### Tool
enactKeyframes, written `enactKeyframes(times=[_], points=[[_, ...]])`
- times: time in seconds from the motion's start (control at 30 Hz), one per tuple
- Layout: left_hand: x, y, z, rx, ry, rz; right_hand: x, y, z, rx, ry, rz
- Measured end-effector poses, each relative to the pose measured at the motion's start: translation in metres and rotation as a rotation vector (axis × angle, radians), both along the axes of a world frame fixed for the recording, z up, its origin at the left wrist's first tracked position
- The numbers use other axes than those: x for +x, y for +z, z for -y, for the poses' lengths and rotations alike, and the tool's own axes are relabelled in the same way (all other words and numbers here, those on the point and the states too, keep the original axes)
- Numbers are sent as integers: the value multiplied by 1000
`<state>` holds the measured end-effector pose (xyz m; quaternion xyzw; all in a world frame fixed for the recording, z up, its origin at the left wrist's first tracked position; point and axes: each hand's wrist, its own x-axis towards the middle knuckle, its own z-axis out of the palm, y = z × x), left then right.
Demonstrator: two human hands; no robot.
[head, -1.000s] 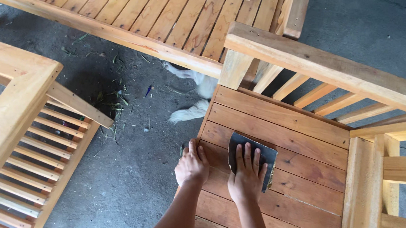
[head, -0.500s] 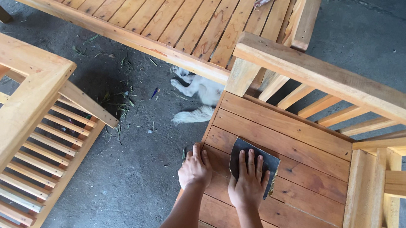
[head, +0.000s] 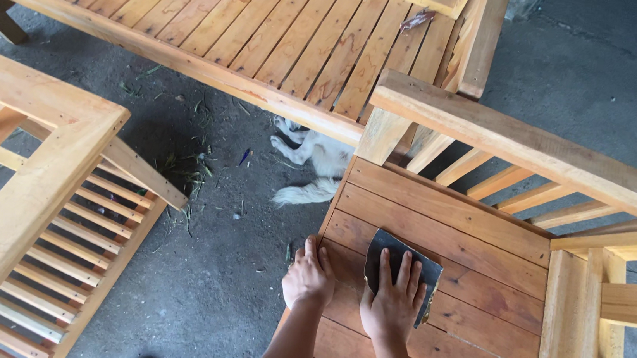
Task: The person sands wooden furniture with a sanding block, first working along the edge rail of a wooden bench, then moving to a wooden chair and sanding its seat slats, at one point using a sheet of sandpaper on the seat. The person continues rubbing the sanding block over the chair seat through the end of the clip.
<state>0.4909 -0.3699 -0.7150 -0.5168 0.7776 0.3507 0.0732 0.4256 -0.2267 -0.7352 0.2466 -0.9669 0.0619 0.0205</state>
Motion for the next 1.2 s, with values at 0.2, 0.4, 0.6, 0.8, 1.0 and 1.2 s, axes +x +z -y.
enactKeyframes(times=[0.2, 0.4, 0.6, 0.8, 1.0, 1.2], points=[[1, 16, 1, 10, -34, 32, 2, 13, 5, 18, -7, 23], [11, 25, 3, 47, -64, -51, 4, 51, 14, 175, -33, 123], [37, 33, 2, 92, 54, -668, 16, 82, 15, 158, -26, 130], [55, 79, 8, 288, 68, -719, 4, 123, 24, -374, -129, 493], [35, 139, 35, 507, -140, -982, 21, 166, 25, -1516, -296, 1048], [44, 142, 42, 1056, -124, -847, 37, 177, 36, -1392, -194, 1323]])
